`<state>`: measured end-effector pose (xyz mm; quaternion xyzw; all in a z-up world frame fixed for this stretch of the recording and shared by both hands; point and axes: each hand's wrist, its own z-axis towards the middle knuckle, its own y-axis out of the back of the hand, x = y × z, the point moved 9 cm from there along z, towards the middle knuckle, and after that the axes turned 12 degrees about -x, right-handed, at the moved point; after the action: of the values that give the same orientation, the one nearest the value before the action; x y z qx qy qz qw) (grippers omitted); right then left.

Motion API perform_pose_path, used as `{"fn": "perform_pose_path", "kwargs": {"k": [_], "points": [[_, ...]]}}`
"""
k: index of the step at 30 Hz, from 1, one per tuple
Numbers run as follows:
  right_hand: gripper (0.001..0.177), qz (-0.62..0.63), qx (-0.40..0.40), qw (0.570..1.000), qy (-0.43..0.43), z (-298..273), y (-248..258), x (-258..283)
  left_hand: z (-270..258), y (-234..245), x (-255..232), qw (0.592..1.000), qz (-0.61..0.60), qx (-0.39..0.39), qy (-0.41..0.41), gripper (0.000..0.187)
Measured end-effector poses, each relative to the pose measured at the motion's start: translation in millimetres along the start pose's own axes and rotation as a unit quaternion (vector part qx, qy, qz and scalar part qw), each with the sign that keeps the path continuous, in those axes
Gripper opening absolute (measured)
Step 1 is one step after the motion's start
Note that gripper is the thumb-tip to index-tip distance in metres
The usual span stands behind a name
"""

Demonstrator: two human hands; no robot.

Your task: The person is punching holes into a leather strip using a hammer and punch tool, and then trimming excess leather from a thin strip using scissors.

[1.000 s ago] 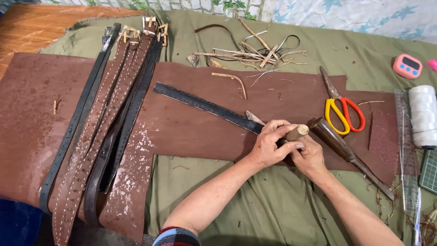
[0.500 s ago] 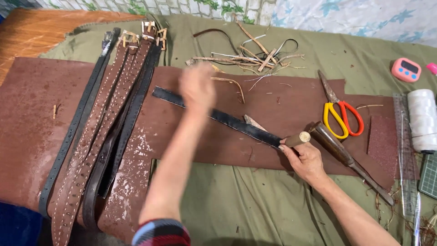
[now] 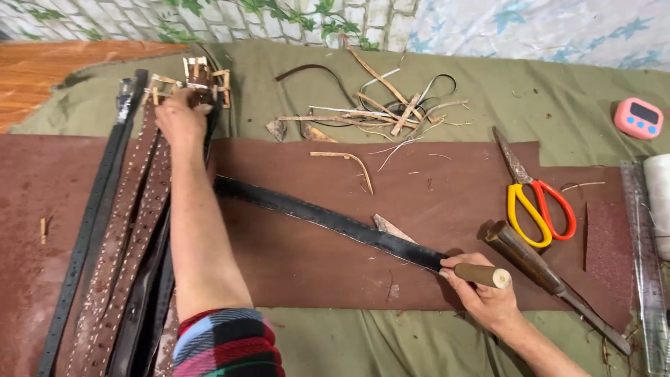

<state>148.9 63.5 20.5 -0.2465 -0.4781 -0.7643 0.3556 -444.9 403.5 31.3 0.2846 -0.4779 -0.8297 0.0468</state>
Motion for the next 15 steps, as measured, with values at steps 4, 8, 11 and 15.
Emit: {"fn": "perform_pose_path", "kwargs": {"k": [4, 8, 11, 15], "points": [[0.017, 0.027, 0.008, 0.999, -0.043, -2.5, -1.9, -8.4, -12.1, 18.1, -18.0, 0.993, -0.029, -0.053, -0.100, 0.042], [0.016, 0.022, -0.003, 0.999, 0.025, 4.4, -0.3, 7.6, -12.3, 7.2, -7.8, 0.982, -0.050, -0.119, -0.142, 0.026], [0.016, 0.030, -0.001, 0.998, 0.052, 5.3, -0.8, 13.1, -14.0, 7.9, -3.2, 0.980, -0.073, -0.137, -0.121, 0.020], [0.017, 0.034, -0.001, 0.998, 0.049, 0.9, -2.7, 7.6, -11.1, 7.2, -6.1, 0.976, -0.053, -0.152, -0.146, 0.025]]}}
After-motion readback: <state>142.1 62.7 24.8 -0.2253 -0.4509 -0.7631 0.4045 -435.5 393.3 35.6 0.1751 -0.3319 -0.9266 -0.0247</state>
